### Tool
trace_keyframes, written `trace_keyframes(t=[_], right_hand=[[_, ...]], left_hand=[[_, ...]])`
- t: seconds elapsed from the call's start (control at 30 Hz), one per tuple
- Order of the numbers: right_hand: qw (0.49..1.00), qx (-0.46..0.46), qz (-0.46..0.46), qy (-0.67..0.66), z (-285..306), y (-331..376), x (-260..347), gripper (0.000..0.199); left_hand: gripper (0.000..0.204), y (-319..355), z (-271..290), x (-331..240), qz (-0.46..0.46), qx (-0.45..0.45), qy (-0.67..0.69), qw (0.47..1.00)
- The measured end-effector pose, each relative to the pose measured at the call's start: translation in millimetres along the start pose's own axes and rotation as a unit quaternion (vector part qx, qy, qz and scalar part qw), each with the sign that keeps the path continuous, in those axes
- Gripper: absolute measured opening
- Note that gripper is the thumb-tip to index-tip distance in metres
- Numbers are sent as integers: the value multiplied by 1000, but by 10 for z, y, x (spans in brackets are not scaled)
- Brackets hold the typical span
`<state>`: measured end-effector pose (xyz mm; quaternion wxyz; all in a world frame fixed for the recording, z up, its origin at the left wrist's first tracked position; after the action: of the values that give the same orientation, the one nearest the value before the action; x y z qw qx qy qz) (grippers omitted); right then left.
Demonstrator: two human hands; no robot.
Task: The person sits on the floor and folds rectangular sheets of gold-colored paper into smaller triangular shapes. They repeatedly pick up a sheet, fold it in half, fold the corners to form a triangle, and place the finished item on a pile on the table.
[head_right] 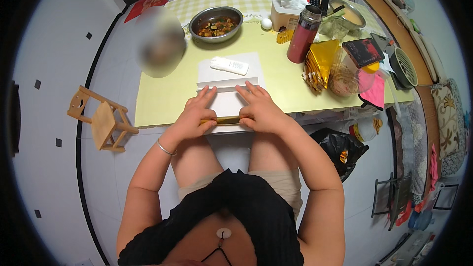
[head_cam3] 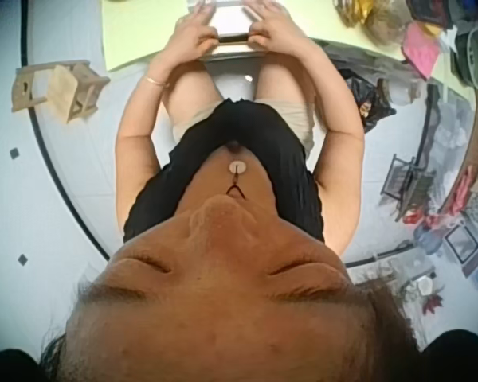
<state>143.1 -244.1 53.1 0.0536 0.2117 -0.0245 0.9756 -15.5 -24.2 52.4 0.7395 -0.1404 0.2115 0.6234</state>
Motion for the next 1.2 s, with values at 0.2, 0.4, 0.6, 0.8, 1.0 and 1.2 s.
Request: trace_keyframes(t=[0.2,0.4,0.6,0.8,1.0,1.2], right_hand=[[987,-49,-40,-145,9,-114,-253,19],[945,-162,-202,-201,-276,-233,-299,21],[934,-235,-257,-80,-421,-376,-231,20],[928,-263,-261,-48,-463,-418,-223,22],[925,-264,-261,-75,-465,-400,-205,16],[921,-270,-267,-87,-472,-360,-265,17]], left_hand=[[19,-34,-68,247,-33,-100,115,988],[16,-182,-209,392,70,-169,146,972],[24,-345,-155,350,167,-220,6,961],[34,-296,-123,129,26,-299,-150,942],[77,-222,-464,-168,-14,-66,-166,984],[90,-165,-493,-134,8,-43,-190,981]])
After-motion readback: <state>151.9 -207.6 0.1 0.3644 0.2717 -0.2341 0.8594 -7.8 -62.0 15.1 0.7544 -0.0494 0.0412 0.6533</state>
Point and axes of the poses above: each hand's wrist, its own y-axis away from the middle knuckle, its own z-axis out of the back of the hand, x = y × z, the point moved 1 cm from there along -y, towards the middle knuckle, and after that the axes turned 11 degrees about x, right-handed, at the moved point
